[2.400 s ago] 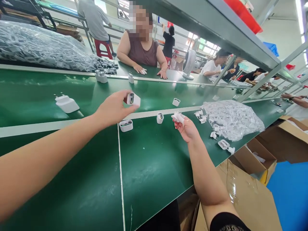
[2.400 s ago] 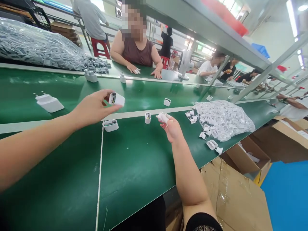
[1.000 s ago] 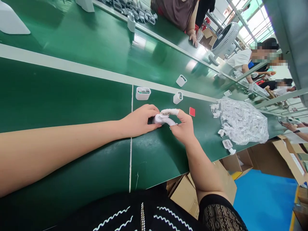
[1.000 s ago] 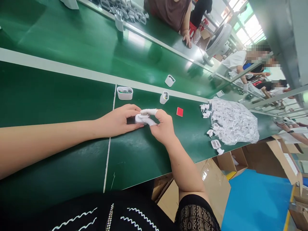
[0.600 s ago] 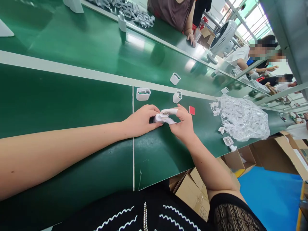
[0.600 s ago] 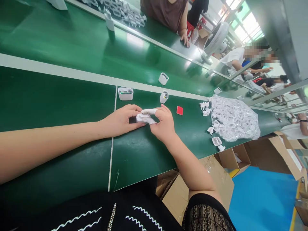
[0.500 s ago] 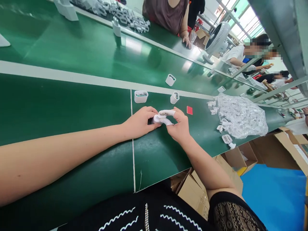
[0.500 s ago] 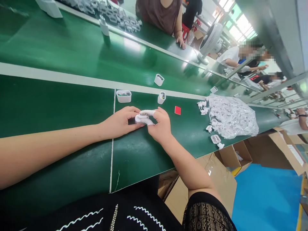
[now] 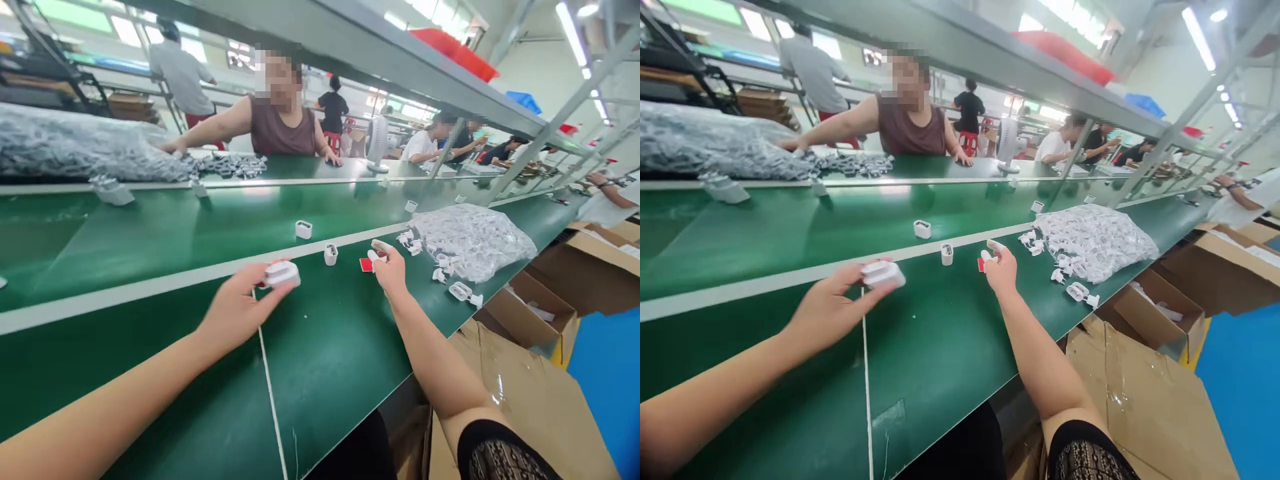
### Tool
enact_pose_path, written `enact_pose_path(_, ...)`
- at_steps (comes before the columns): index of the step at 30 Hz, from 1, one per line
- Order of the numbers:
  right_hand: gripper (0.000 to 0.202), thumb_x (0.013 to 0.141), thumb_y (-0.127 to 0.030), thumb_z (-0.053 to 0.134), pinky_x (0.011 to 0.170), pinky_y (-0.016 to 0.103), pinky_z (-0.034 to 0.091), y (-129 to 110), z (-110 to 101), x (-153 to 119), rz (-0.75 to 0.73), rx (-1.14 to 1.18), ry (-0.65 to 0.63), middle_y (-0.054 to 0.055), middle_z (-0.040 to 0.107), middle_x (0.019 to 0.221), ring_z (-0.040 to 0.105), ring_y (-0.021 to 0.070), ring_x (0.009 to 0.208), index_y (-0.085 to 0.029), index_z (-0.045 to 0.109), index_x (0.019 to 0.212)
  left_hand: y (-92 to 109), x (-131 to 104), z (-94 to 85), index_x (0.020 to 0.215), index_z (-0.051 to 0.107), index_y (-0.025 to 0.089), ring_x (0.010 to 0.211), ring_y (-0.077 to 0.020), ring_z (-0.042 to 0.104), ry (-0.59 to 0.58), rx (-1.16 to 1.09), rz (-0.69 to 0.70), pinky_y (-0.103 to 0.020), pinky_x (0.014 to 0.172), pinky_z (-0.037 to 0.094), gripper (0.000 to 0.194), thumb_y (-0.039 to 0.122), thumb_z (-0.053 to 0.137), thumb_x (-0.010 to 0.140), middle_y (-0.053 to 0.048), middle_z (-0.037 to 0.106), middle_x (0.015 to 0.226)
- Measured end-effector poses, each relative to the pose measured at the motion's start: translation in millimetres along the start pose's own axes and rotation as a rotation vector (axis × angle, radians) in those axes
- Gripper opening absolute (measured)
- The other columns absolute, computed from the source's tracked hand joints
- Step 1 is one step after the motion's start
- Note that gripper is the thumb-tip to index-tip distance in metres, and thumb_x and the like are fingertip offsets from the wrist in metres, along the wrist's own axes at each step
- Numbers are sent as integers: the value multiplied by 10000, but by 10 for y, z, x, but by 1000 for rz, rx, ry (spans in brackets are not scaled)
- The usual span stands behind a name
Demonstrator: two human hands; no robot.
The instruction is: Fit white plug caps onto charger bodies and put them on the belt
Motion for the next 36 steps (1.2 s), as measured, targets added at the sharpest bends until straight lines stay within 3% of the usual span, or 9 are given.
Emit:
enact_pose_path(5, 499, 845, -207, 562, 1138, 484, 380, 338, -317, 516, 158, -280, 118, 165, 594, 1387, 471, 327, 1364, -148, 627, 1336, -294, 437, -528, 1094, 721, 215, 805, -202, 600, 269, 268, -350, -276, 757, 467, 388, 488, 669, 822, 9, 683, 880)
enact_pose_path(10, 444, 901, -242, 546, 1230, 600, 146, 611, -309, 667, 254, -477, 102, 196, 466, 1517, 221, 406, 1527, -121, 605, 1324, -874, 740, -751, 1002, 706, 165, 752, -180, 566, 372, 299, -510, -233, 652, 387, 278, 395, 667, 850, 7, 645, 804)
enact_pose_path(16, 402, 917, -202, 506, 1103, 492, 401, 860, -292, 677, 251, -585, 29, 201, 532, 1404, 500, 363, 1311, -126, 662, 1280, -1469, 791, -894, 995, 701, 151, 844, -225, 598, 441, 321, -582, -261, 686, 420, 278, 359, 687, 812, -32, 679, 867)
enact_pose_path(20, 419, 837, -134, 528, 1007, 445, 455, 883, -330, 706, 222, -619, 24, 196, 557, 1325, 525, 358, 1209, -118, 705, 1216, -1712, 771, -920, 976, 692, 166, 859, -268, 594, 425, 345, -574, -345, 786, 476, 289, 374, 697, 775, -46, 669, 834)
enact_pose_path(23, 426, 818, -131, 524, 1005, 460, 448, 846, -324, 726, 196, -599, 42, 211, 576, 1280, 531, 367, 1179, -85, 706, 1200, -1768, 749, -925, 1147, 649, 130, 1022, -362, 593, 477, 356, -564, -497, 941, 482, 525, 388, 752, 701, -134, 676, 1060)
enact_pose_path(26, 411, 846, -178, 500, 987, 457, 456, 820, -307, 738, 165, -524, 63, 206, 600, 1266, 533, 369, 1184, -94, 709, 1189, -1684, 690, -947, 1439, 400, 48, 1342, -479, 370, 667, 421, -511, -666, 1109, 302, 918, 448, 764, 697, -296, 386, 1483)
enact_pose_path(29, 365, 844, -225, 498, 934, 422, 482, 844, -305, 752, 163, -408, 100, 180, 649, 1189, 581, 338, 1118, -130, 728, 1111, -1490, 641, -909, 1479, 293, 50, 1450, -411, 249, 746, 491, -241, -604, 1203, 203, 905, 435, 689, 761, -281, 233, 1556)
enact_pose_path(32, 307, 830, -244, 488, 825, 363, 521, 926, -294, 763, 206, -255, 115, 132, 709, 979, 663, 272, 911, -147, 736, 983, -1306, 630, -771, 1363, 447, 106, 1447, -383, 308, 615, 505, 69, -557, 1225, 217, 696, 436, 655, 787, -244, 367, 1478)
enact_pose_path(36, 368, 803, -252, 506, 731, 294, 556, 1015, -241, 751, 245, -36, 105, 63, 741, 835, 704, 198, 734, -147, 736, 1071, -1285, 739, -533, 1276, 545, 193, 1400, -345, 406, 277, 360, -2, -522, 1234, 248, 544, 488, 612, 825, -159, 517, 1414)
Point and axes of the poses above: each hand's wrist, its own x-axis towards the middle knuckle, its own z-axis out of the palm, y = z × x, the point moved 3 cm from there along x, towards the middle knuckle
